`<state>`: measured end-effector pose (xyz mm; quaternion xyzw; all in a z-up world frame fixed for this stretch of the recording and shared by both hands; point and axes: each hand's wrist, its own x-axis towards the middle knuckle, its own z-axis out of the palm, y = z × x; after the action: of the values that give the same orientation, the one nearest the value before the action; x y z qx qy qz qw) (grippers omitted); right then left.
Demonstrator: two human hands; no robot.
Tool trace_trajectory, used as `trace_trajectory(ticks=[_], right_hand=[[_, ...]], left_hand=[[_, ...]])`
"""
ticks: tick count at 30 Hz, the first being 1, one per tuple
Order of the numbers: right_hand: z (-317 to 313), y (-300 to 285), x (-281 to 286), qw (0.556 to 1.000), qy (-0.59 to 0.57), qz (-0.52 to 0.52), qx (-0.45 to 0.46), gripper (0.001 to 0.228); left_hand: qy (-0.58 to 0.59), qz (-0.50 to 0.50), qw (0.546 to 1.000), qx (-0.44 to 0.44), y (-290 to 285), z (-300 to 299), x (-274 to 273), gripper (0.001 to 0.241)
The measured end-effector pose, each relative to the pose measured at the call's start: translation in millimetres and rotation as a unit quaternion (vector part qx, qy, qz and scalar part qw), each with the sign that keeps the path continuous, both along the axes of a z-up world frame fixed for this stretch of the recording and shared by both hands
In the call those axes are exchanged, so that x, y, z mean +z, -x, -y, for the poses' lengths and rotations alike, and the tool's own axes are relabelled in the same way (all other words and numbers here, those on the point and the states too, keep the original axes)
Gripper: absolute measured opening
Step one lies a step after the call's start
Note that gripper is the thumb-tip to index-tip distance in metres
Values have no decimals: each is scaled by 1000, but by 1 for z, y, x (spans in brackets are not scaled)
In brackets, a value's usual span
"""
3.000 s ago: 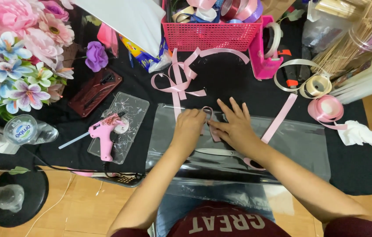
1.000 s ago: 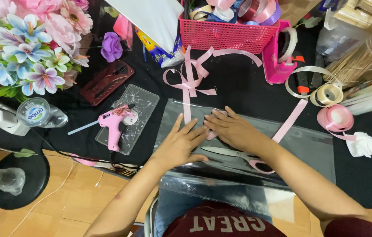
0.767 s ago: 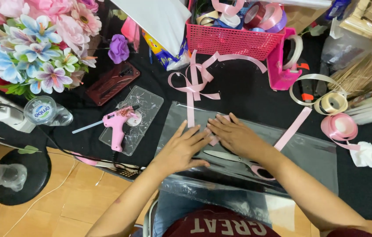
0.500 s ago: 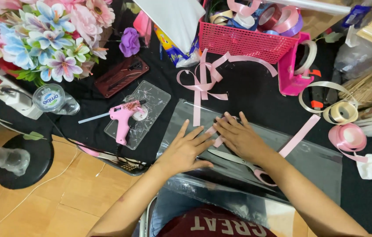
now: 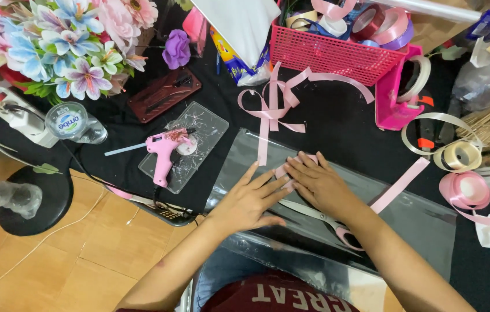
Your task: The person wraps a long silver rod with a sheet of clear plastic, then cuts a pink ribbon with scissors. They use a hot glue gun to attach the ribbon to the plastic-wrapped rod.
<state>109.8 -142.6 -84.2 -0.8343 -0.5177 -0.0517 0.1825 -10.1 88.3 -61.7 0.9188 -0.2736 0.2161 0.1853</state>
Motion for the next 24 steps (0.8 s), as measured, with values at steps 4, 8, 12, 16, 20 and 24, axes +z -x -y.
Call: trace_trajectory(ticks=[4,8,12,16,20,24], right_hand=[[-1,1,1,1000,-4,-5,-6,47],[1,-1,-5,1000,-5,4,-7,47],[0,2,-1,1000,-8,25,-16,47],[-1,3,2,999,-13,39,-21,42],[-1,2,-1,999,-17,45,-26,42],[1,0,1,998,-42,38,-22,42]], left_hand=[[-10,2,999,38,-4,-2,-13,77],[-14,-4,999,41,-5,-1,-14,78],[-11,-5,999,39,-2,3,6,77],[-20,7,999,49,-2,5,5,73],[-17,2,999,44,-3,4,4,75],[-25,6,999,45,-7,2,-4,76]])
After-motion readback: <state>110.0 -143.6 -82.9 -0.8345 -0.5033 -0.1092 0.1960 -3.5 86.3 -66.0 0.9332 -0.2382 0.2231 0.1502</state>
